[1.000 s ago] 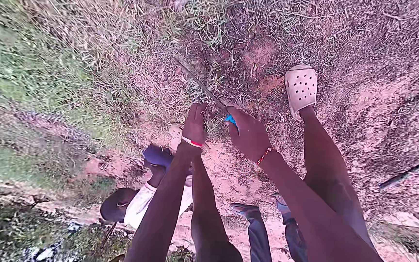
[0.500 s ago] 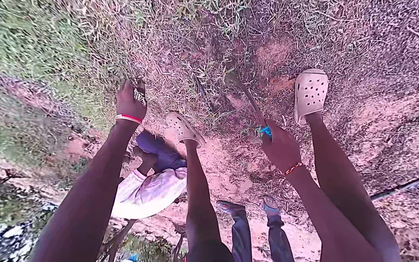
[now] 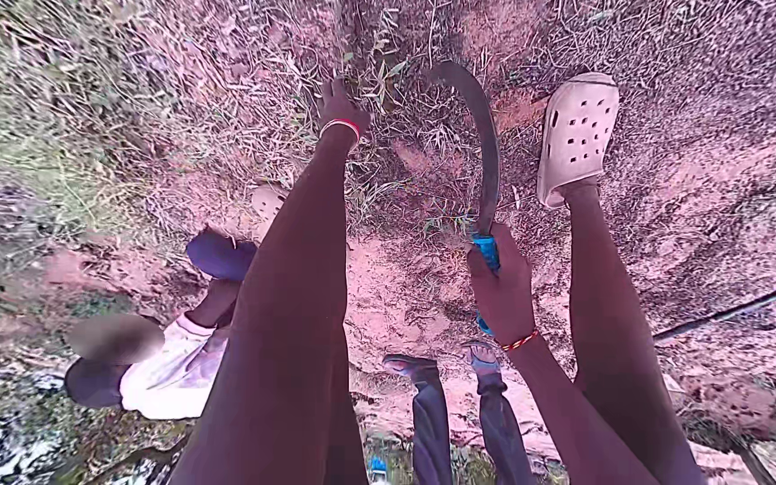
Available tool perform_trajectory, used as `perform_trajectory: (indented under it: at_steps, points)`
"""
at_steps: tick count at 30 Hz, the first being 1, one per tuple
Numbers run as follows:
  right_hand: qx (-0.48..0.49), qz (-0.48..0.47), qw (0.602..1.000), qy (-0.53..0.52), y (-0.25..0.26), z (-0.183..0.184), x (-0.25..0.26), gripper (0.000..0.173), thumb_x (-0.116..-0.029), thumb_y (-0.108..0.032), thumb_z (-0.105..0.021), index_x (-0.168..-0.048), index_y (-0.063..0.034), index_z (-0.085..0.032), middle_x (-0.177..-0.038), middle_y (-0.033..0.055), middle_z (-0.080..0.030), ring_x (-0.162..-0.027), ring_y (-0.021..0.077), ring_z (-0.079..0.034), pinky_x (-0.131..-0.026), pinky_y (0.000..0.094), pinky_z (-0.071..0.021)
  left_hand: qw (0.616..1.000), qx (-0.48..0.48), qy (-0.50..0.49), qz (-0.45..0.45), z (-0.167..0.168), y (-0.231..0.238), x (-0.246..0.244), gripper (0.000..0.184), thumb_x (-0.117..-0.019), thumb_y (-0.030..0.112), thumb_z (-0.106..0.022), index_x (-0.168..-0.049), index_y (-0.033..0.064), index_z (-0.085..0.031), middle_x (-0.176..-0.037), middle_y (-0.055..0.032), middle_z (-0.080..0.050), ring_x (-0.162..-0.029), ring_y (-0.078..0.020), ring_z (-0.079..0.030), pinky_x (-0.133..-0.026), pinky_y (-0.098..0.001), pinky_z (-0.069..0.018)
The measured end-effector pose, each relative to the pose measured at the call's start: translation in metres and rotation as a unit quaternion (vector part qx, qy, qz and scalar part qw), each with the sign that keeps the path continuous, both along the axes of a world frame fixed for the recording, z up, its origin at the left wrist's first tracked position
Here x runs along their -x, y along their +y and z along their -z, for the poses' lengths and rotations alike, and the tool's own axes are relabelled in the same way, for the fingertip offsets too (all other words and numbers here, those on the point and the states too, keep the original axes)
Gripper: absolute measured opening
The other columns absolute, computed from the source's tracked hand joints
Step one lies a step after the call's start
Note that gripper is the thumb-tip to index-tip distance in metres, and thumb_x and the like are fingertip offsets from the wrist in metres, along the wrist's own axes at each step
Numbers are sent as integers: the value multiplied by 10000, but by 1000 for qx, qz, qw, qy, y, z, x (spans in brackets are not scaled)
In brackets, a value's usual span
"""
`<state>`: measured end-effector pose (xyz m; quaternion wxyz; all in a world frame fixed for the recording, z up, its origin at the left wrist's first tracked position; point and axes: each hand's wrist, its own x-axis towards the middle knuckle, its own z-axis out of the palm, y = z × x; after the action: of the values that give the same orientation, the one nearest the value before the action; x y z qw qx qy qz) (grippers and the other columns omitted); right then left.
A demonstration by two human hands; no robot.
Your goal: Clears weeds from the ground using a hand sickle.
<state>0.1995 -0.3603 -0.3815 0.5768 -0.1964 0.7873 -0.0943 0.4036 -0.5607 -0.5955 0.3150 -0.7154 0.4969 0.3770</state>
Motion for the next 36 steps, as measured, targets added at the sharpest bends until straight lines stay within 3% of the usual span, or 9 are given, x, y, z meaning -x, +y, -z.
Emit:
perform_trajectory:
  at_steps: [3, 8, 11, 13, 17, 20, 23, 30, 36]
  points:
    - [-1, 4, 1000, -2, 7, 2, -5, 313, -985, -110, -567, -1273, 3, -613, -806, 77, -627, -617, 116, -565, -595, 304, -489, 998, 10, -3, -57, 8, 25, 11, 572, -1039, 244, -560, -1548, 31, -410, -1491, -266, -520, -1396, -433, -498, -1136, -614, -397]
    - [14, 22, 1000, -12, 4, 3, -10, 333, -988, -117, -578, -1292, 18, -600, -811, 74, -644, -616, 91, -586, -587, 272, -500, 990, -4, 68, -120, -12, 77, 21, 443, -1115, 192, -394, -1505, -1, -476, -1406, -292, -586, -1357, -434, -538, -1156, -589, -380]
    - [31, 30, 999, -10, -1, 4, -12, 332, -985, -125, -579, -1279, 29, -598, -809, 64, -640, -624, 69, -578, -596, 249, -493, 984, 24, 73, -161, -21, 97, 26, 425, -1112, 156, -379, -1479, -31, -484, -1378, -307, -596, -1325, -444, -562, -1133, -594, -405]
    - [42, 38, 998, -11, -5, 3, -14, 332, -983, -130, -579, -1270, 34, -601, -810, 59, -641, -632, 59, -580, -605, 237, -495, 988, 48, 66, -128, -25, 100, 24, 432, -1099, 144, -402, -1494, -11, -483, -1489, -282, -513, -1417, -439, -464, -1173, -608, -343]
    - [49, 46, 997, -28, -13, -2, -23, 305, -978, -123, -576, -1239, 32, -601, -775, 31, -622, -617, 40, -579, -592, 217, -494, 966, 234, 46, -99, -33, 77, 18, 404, -915, 32, -538, -1295, 40, -676, -1480, -258, -483, -1406, -449, -401, -1131, -620, -312]
    - [48, 42, 997, -38, -15, -3, -24, 318, -980, -133, -562, -1254, 23, -607, -774, 15, -621, -611, 27, -570, -582, 206, -485, 950, 263, 58, -160, -24, 38, 9, 397, -956, 25, -466, -1313, -4, -636, -1434, -252, -531, -1363, -388, -481, -1146, -515, -368]
    - [48, 65, 996, -44, -15, -2, -29, 319, -977, -124, -569, -1253, 33, -601, -770, 9, -624, -604, 19, -577, -574, 196, -495, 955, 149, 13, -255, -8, 1, 10, 438, -1112, 251, -353, -1417, 19, -565, -1460, -227, -554, -1400, -361, -494, -1147, -553, -381]
    - [45, 102, 992, -56, -18, 1, -27, 318, -968, -108, -577, -1249, 42, -592, -784, 9, -629, -614, 16, -588, -579, 183, -508, 907, 83, 27, -412, 26, -13, 11, 441, -1087, 261, -479, -1424, -21, -515, -1420, -224, -536, -1267, -321, -549, -1035, -504, -468]
    - [42, 142, 987, -64, -32, 0, -26, 368, -972, -94, -573, -1304, 64, -554, -789, 12, -636, -609, 23, -602, -569, 185, -518, 939, 56, 73, -331, 7, -7, -15, 444, -1136, 245, -334, -1442, -33, -496, -1397, -252, -542, -1241, -336, -556, -1031, -495, -458]
